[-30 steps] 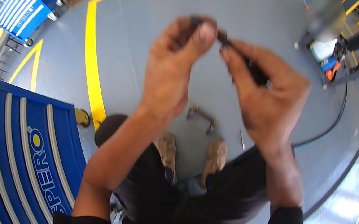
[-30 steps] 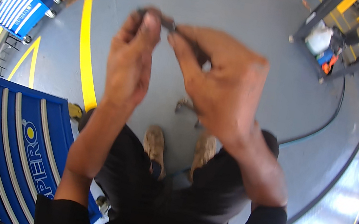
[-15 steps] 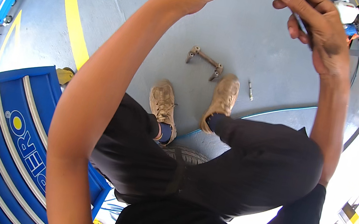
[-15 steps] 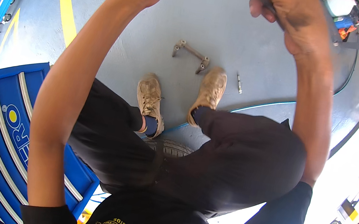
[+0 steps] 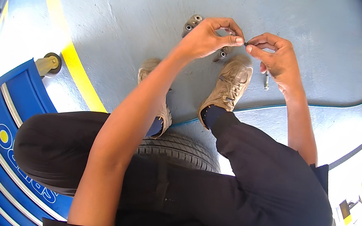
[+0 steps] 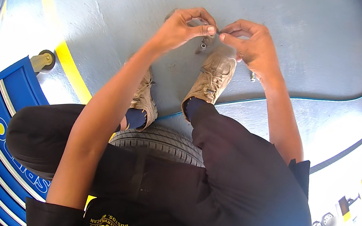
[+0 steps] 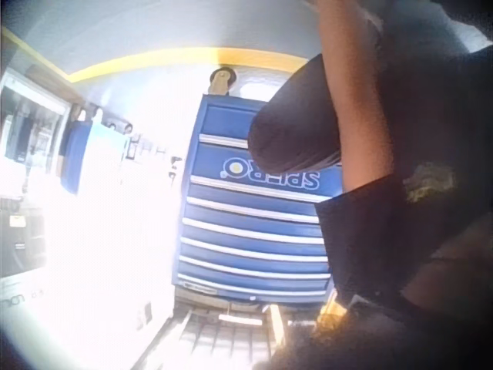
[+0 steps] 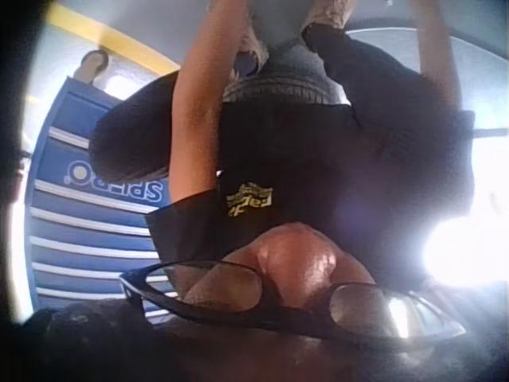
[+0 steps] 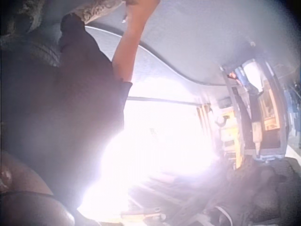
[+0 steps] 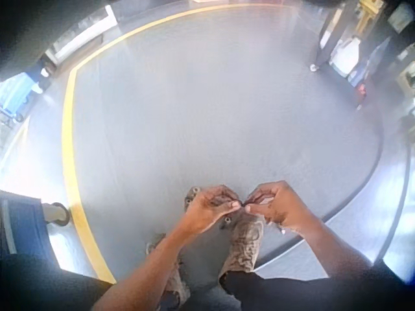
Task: The person sits on a tire and uses a small metal tool to work on a small metal part. They then stand up, walk to a workbench, and continue working on the part.
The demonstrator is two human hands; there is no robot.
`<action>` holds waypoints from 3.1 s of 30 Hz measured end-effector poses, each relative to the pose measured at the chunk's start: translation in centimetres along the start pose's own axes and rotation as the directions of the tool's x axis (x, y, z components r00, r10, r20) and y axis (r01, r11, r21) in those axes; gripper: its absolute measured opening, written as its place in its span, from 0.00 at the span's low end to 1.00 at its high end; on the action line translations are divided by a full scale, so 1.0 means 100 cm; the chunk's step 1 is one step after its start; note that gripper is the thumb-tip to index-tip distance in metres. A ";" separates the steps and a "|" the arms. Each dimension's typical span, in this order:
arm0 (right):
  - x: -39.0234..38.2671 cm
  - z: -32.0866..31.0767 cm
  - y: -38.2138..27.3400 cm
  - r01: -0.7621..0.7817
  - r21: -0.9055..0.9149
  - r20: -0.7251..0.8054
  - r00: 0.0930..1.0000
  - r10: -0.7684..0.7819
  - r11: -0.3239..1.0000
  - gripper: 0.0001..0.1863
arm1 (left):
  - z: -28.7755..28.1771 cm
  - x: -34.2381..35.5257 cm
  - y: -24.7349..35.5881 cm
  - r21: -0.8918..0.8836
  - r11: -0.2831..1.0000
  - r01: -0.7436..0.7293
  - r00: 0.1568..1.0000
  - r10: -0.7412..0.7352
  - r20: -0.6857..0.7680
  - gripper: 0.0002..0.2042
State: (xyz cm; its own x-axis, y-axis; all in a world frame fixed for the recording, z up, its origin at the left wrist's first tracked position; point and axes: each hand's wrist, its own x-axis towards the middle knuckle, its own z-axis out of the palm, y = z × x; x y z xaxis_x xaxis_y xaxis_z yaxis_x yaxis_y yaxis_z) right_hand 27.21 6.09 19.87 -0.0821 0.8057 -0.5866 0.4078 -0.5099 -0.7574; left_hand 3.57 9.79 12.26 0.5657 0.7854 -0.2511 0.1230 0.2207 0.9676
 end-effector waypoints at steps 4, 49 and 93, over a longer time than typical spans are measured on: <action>0.013 0.023 0.041 0.127 -0.556 -0.044 0.982 -0.182 0.822 0.09 | -0.029 0.006 -0.028 0.442 0.897 0.002 0.964 0.116 -0.240 0.22; 0.045 0.032 0.021 0.447 -0.803 0.413 0.894 -0.173 0.394 0.14 | -0.010 0.046 -0.105 0.871 0.485 0.078 0.796 0.496 -0.347 0.08; 0.054 0.059 0.013 0.391 -0.861 0.387 0.919 -0.082 0.325 0.05 | -0.006 0.048 -0.102 0.878 0.476 0.046 0.772 0.541 -0.334 0.08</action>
State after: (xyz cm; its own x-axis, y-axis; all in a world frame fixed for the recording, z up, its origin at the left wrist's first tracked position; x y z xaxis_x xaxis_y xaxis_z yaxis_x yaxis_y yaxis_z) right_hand 21.91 7.97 13.98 -0.4605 0.6651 -0.5878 0.8833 0.4093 -0.2288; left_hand 4.53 11.69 1.12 0.2311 0.9187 0.3204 0.8007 -0.3667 0.4738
